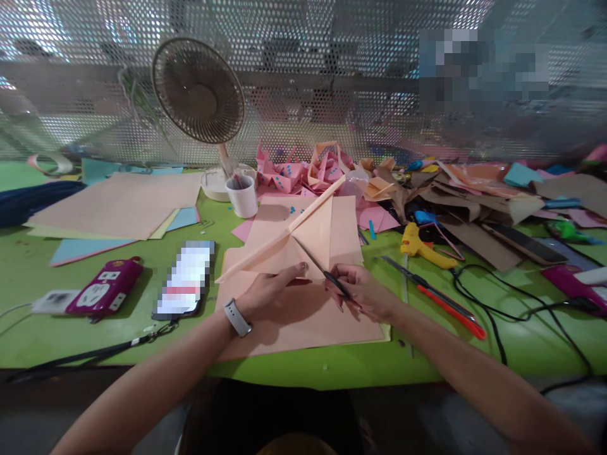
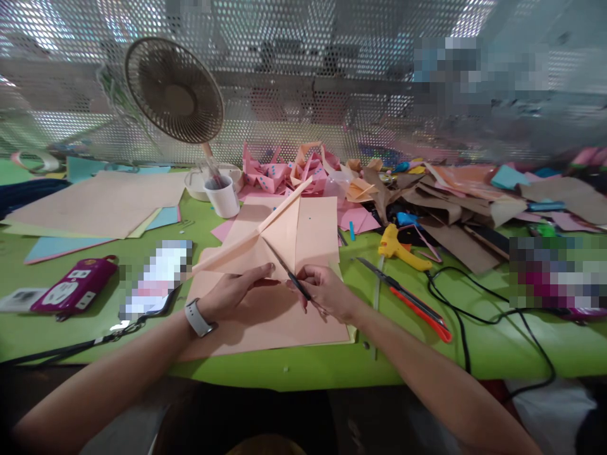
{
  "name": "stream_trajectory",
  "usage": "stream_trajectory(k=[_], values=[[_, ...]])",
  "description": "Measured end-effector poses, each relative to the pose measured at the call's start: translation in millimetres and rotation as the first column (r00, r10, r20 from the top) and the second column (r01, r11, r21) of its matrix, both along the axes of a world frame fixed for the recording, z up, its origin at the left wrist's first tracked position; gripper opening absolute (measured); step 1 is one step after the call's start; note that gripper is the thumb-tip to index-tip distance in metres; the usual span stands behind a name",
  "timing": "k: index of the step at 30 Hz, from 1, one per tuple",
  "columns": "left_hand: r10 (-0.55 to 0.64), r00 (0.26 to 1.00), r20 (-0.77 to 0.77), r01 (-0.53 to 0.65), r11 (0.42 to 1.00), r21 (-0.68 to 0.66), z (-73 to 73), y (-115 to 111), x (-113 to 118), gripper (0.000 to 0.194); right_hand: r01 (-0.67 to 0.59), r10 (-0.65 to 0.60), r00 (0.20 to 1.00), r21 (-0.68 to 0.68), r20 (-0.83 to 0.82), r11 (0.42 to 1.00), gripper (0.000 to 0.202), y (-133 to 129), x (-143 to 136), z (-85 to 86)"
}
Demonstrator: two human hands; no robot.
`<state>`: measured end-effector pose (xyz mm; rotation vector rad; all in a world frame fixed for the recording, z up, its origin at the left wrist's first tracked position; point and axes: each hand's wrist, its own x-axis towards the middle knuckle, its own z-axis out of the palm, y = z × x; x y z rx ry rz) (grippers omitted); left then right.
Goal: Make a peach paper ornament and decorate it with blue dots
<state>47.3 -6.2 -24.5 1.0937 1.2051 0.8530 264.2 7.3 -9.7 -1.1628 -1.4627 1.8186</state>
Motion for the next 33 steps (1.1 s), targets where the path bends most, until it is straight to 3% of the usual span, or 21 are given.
stream_trajectory(k=[3,10,20,33], values=[[-0.009,1.0,0.0,0.009,1.0,0.026,-3.1,0,-1,0.03,0.0,-0.001,1.0,-0.008,-0.021,1.0,0.044,0,0,-0.4],[-0.014,0.999,-0.043,0.013,1.0,-0.024,4.9,-2,4,0.038,-0.003,0.003,1.0,0.008,-0.02,1.0,0.044,1,1,-5.0],[-0.023,0.998,-0.056,0.024,1.0,0.004,0.8,-1,2,0.035,0.014,-0.014,0.999,-0.001,-0.03,1.0,0.043,1,-1,-3.0],[-0.038,0.987,-0.156,0.027,0.997,-0.073,15.8,-3,6,0.044,0.013,-0.013,0.999,0.004,-0.03,1.0,0.039,0,-1,-2.0]])
